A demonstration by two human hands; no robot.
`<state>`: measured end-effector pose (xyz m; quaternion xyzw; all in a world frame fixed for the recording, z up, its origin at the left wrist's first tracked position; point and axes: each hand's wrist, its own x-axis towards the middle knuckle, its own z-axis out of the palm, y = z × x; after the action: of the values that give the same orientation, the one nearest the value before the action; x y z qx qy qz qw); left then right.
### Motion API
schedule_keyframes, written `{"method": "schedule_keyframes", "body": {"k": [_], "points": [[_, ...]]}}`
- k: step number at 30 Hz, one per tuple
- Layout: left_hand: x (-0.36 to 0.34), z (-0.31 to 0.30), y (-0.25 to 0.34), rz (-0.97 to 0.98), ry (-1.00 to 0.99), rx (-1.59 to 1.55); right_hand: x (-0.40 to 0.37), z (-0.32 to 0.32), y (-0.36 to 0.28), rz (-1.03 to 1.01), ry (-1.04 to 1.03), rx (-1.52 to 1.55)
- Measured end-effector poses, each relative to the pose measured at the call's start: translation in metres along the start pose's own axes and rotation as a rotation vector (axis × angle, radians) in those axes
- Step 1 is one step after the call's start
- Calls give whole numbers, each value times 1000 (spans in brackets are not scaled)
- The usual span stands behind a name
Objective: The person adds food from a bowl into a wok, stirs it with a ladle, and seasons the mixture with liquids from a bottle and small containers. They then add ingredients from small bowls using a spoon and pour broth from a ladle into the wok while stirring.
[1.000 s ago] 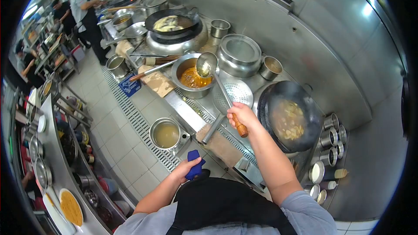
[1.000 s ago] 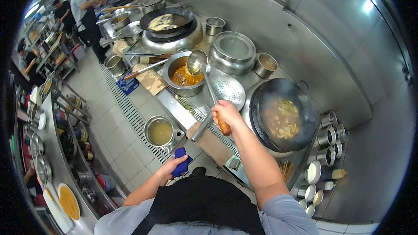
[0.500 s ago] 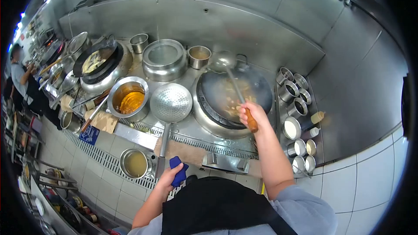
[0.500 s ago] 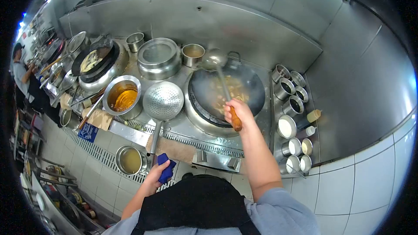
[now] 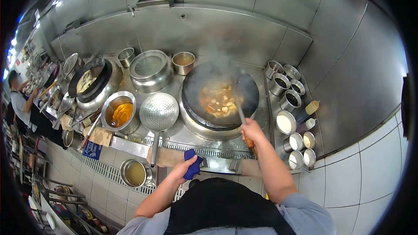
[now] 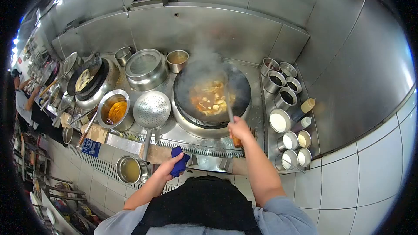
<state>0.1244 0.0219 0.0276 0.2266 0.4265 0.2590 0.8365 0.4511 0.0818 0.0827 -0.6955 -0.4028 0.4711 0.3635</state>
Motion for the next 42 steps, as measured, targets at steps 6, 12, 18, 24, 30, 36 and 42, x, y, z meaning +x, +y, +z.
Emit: {"method": "schedule_keyframes", "body": {"k": [6,12,18,24,30,36,42], "points": [[4,11,-8,60,19,-52,-36,-57,-3,9,-175,147],[18,34,-7,26,67,-51,33,-25,-12,-91,53,-82],[42,38,-1,72,78,-104,-22,-9,4,-48,-319,74],[50,34,4,87,27,-264,-87,-90,5,-4,-272,-391],[116,54,28,39,-41,-195,-24,-22,23,-181,72,-567],[131,81,52,-35,-132,-69,-77,-47,35,-343,-34,-446],[148,92,43,-55,42,-180,-125,-89,32,-14,195,-942]]}}
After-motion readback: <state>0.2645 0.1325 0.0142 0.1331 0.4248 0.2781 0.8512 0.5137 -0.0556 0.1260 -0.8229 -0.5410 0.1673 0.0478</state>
